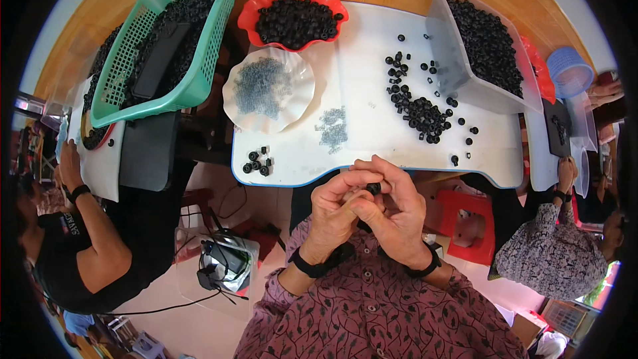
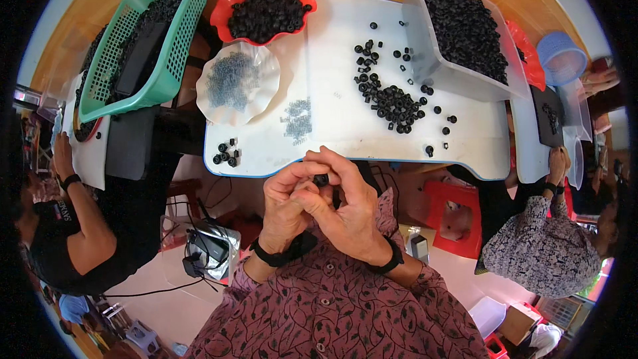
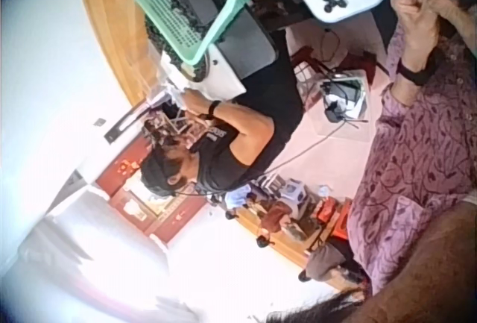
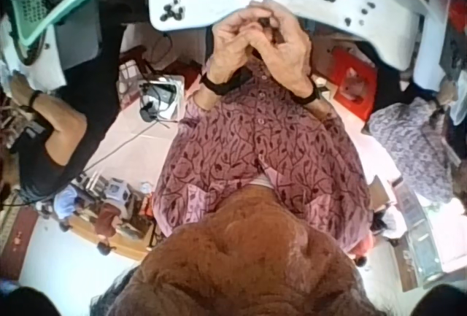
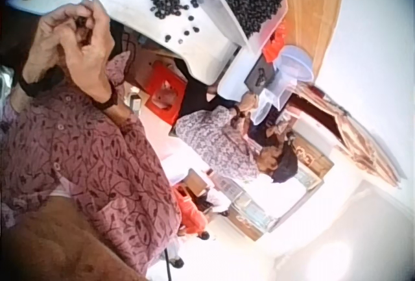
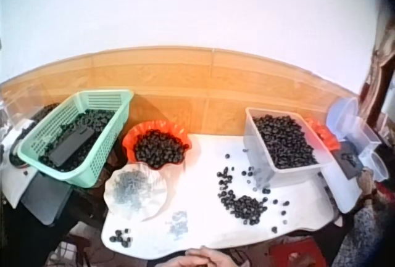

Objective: Assembling small silver pins into black plastic circular components manually.

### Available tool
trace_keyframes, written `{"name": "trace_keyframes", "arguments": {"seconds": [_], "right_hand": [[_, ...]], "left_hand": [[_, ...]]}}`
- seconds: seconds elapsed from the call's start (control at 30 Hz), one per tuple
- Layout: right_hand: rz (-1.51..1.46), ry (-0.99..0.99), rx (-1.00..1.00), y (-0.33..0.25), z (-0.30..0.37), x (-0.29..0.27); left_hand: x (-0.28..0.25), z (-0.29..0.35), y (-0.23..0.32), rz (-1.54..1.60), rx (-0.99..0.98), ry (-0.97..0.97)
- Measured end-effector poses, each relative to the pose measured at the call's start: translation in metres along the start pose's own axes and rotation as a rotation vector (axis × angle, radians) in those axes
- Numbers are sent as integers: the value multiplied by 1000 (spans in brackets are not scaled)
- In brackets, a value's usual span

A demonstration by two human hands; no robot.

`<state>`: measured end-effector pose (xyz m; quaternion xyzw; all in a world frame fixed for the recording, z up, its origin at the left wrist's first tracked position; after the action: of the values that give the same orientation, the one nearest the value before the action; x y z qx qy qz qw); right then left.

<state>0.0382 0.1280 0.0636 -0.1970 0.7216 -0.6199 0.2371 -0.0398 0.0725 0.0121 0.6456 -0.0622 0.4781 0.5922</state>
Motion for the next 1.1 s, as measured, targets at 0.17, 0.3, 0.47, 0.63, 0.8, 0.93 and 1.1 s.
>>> {"name": "trace_keyframes", "arguments": {"seconds": [0.17, 0.3, 0.47, 0.63, 0.8, 0.93, 1.1], "right_hand": [[-86, -31, -42, -5, 0, 3], [-76, -57, -99, -15, 1, 2], [-72, -25, -180, -18, 0, -2], [-88, 0, -157, -28, 1, -5], [14, -41, -222, -46, 11, -3], [-37, 41, -306, -57, 15, -10], [181, 90, -467, -74, 24, -18]], "left_hand": [[9, 1, 12, -17, 55, -40], [15, 4, 15, -28, 76, -71], [13, 5, 11, -23, 116, -129], [24, 6, 16, 47, 146, -172], [33, 12, 19, 314, 13, -230], [27, 16, 23, 239, 77, -139], [21, 21, 17, 164, 62, -107]]}}
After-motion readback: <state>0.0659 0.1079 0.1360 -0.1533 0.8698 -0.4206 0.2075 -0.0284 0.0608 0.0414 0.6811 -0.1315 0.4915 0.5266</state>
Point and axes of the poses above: each hand's wrist, its own z-axis away from the middle knuckle, its own x-axis out of the palm, y = z × x, the point moved 9 cm from there along -z, towards the middle knuckle, and after that the axes turned 9 degrees about y, right-handed, at the moved point
